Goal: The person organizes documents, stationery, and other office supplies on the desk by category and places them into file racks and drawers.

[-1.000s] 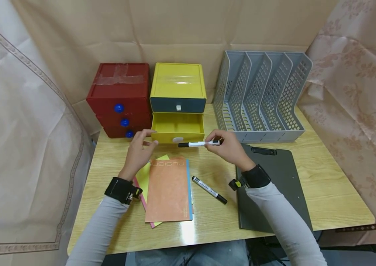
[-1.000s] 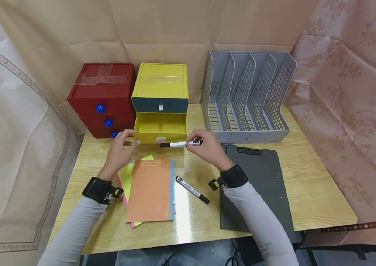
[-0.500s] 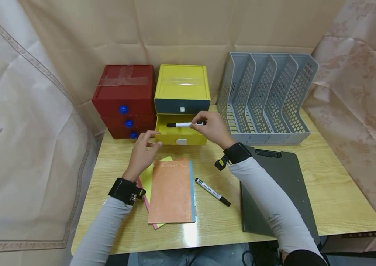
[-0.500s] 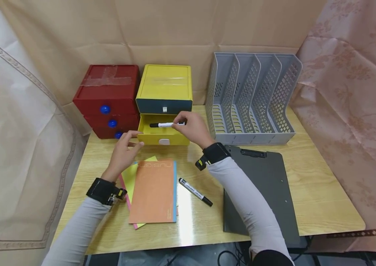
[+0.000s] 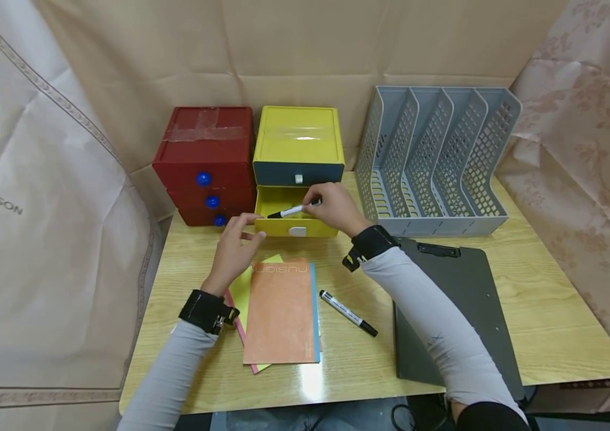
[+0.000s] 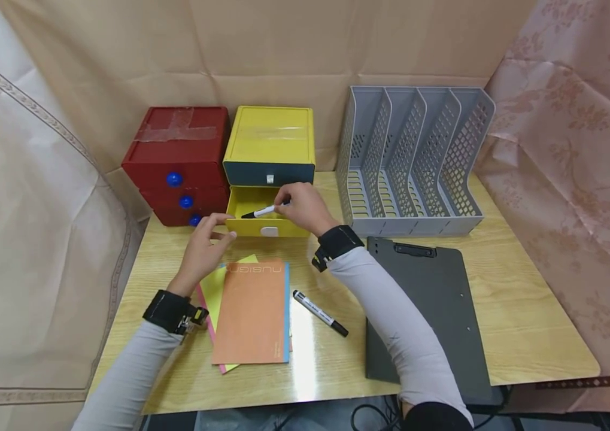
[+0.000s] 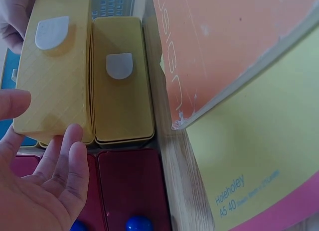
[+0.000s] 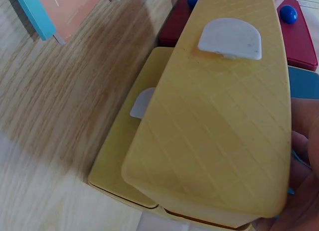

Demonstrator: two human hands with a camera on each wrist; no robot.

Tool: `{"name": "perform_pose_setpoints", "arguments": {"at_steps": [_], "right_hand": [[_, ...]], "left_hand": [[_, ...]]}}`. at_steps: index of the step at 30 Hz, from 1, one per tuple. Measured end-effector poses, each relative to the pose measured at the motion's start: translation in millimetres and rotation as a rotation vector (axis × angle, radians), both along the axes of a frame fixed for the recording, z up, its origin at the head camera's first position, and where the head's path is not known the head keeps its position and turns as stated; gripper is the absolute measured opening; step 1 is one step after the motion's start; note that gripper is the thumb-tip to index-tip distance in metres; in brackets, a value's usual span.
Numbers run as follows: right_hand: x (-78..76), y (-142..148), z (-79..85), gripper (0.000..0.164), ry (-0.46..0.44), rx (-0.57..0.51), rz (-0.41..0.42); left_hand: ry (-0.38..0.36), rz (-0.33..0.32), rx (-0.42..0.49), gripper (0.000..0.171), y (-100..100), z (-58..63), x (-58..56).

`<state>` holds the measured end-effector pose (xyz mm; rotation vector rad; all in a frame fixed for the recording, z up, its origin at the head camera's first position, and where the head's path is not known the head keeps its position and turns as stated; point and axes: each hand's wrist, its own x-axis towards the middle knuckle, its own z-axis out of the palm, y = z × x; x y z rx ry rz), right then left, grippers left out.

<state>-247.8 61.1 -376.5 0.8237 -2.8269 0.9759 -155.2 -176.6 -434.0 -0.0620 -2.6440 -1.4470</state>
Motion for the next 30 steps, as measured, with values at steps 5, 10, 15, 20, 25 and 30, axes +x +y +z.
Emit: {"name": "perform_pose_setpoints", "arguments": {"at_steps": [5, 10, 15, 20, 25, 30], "right_hand": [[0.1, -0.8, -3.3, 0.008, -0.027, 0.002, 0.024], [0.9, 0.3, -5.3, 0.010, -0.029, -0.019, 0.028], [1.4, 0.3, -4.0, 0.010, -0.016, -0.032, 0.038], [4.7, 0.8, -1.8, 0.011, -0.013, -0.042, 0.038], [9.2, 2.0, -0.3, 0.008, 0.002, -0.049, 0.043], [17.2, 6.9, 4.0, 0.004, 0.027, -0.033, 0.060]], "left_hand": [[-0.012, -0.006, -0.009, 0.035, 0.3, -0.9, 0.0], [-0.014, -0.012, -0.009, 0.035, 0.9, -0.6, 0.0], [-0.019, -0.003, -0.001, 0.032, 0.4, -0.9, -0.2], [-0.020, -0.008, -0.001, 0.032, 0.5, -1.6, -0.1], [-0.020, -0.008, -0.009, 0.034, 0.3, -1.2, -0.3], [-0.027, -0.008, -0.014, 0.035, -0.5, 1.1, 0.4]]}}
